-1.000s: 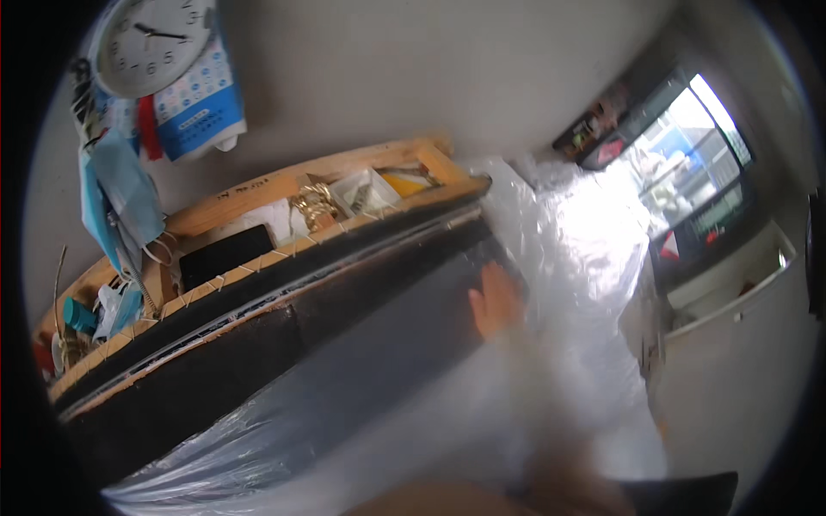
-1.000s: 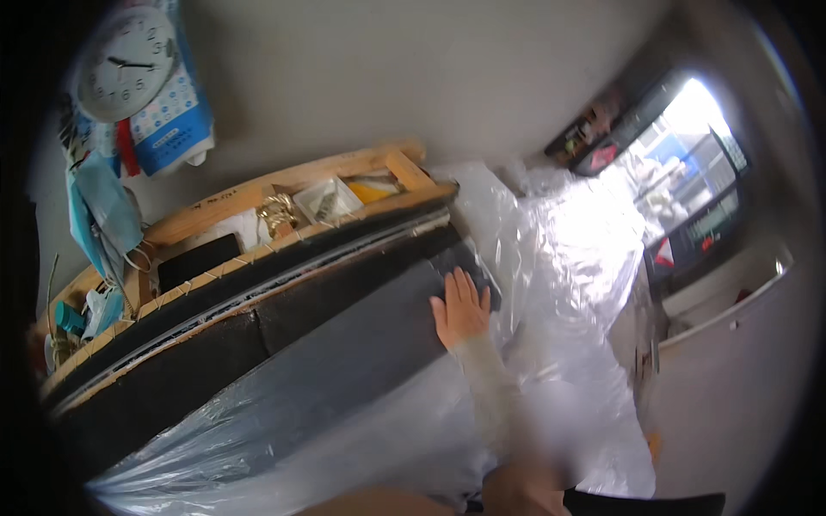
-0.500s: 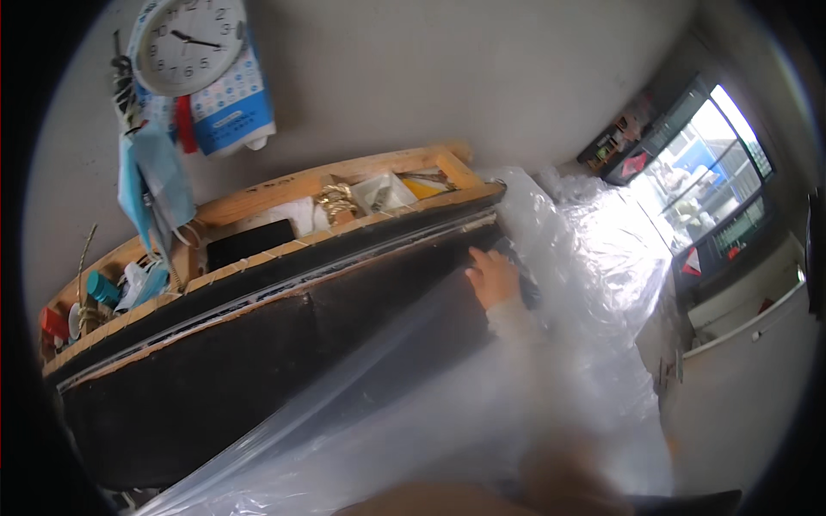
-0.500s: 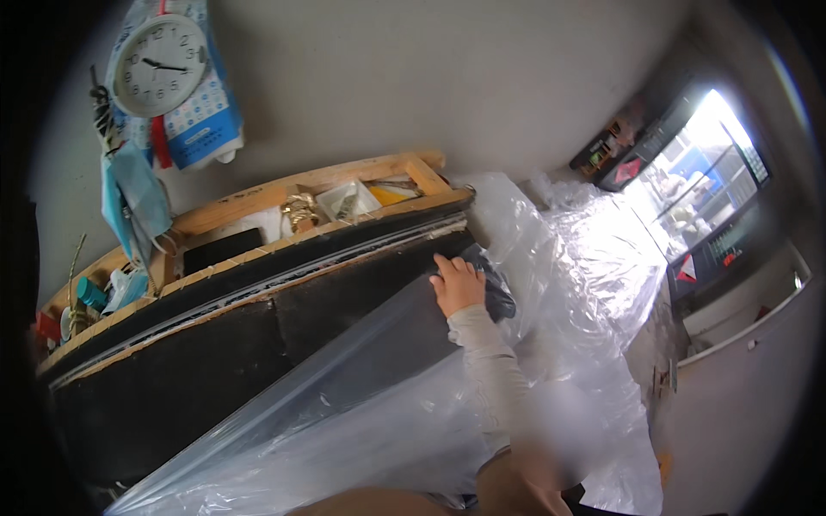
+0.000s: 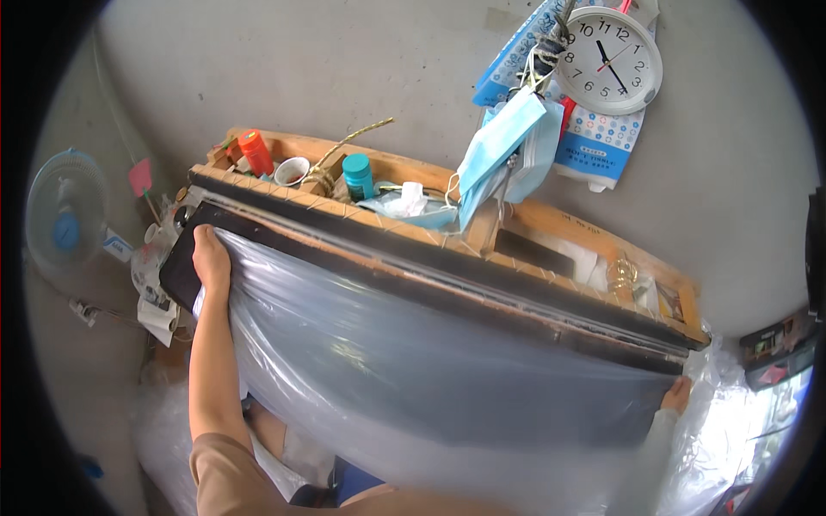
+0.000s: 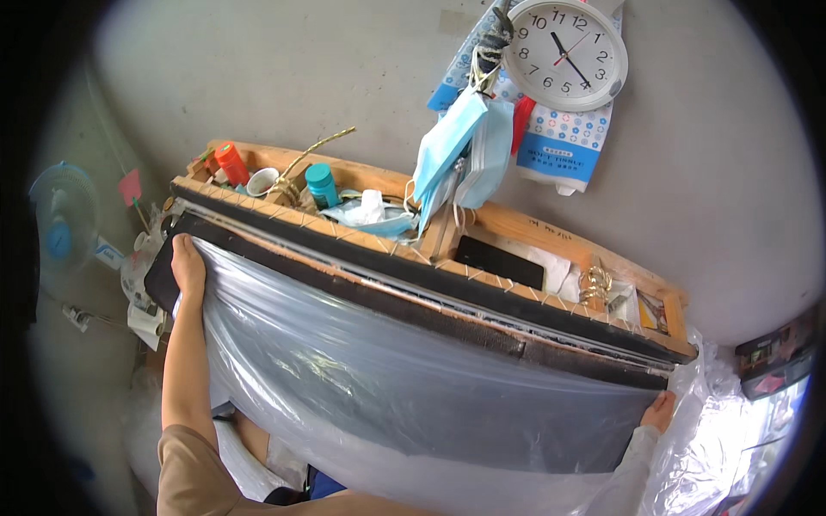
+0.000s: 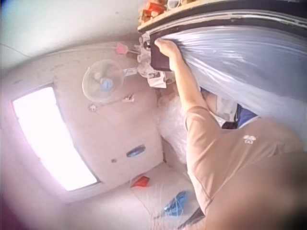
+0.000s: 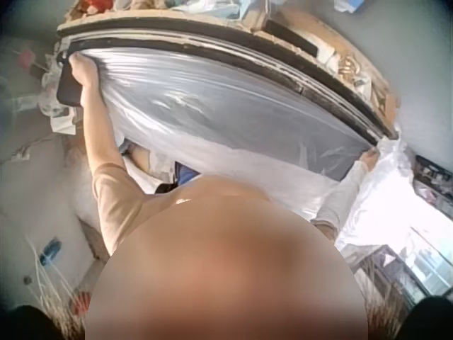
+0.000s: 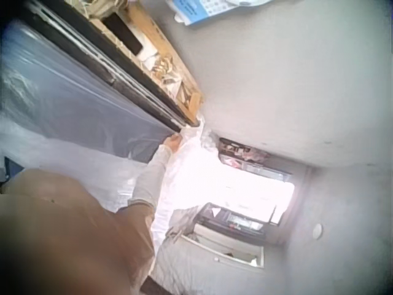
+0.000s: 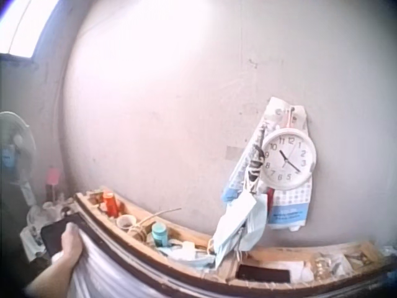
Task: Covering a large monitor or flat-screen panel with a clear plastic protective sheet.
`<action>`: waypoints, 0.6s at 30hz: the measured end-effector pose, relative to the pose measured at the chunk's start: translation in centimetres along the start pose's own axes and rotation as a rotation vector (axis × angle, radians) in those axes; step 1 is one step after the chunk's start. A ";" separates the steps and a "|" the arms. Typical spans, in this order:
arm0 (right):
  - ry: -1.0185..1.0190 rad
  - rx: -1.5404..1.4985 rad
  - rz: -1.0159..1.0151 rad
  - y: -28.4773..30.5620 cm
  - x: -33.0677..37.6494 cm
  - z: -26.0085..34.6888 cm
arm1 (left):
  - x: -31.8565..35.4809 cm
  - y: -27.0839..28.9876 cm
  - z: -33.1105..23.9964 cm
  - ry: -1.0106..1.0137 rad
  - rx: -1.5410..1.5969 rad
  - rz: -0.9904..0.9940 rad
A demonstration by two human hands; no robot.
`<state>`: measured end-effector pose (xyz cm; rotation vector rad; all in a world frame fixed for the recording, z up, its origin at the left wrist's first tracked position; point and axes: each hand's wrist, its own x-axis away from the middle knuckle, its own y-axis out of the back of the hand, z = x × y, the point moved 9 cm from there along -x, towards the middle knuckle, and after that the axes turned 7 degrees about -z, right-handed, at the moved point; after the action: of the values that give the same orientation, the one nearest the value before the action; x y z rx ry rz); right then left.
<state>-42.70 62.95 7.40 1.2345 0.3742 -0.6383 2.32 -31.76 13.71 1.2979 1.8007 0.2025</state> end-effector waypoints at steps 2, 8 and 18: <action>0.112 -0.187 0.006 -2.1 -3.0 0.3 | -1.2 -2.5 -1.3 -0.018 0.109 -0.015; -0.186 0.158 0.222 -7.8 -6.9 -4.3 | -2.0 -6.1 -1.1 0.106 -0.122 -0.060; 0.740 0.133 -0.017 -5.2 -7.5 -1.1 | -6.9 -13.3 5.7 -0.030 0.073 0.145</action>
<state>-51.71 64.83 7.61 1.5752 0.9673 -0.1968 -2.23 -45.26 6.46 1.4774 1.7035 0.1977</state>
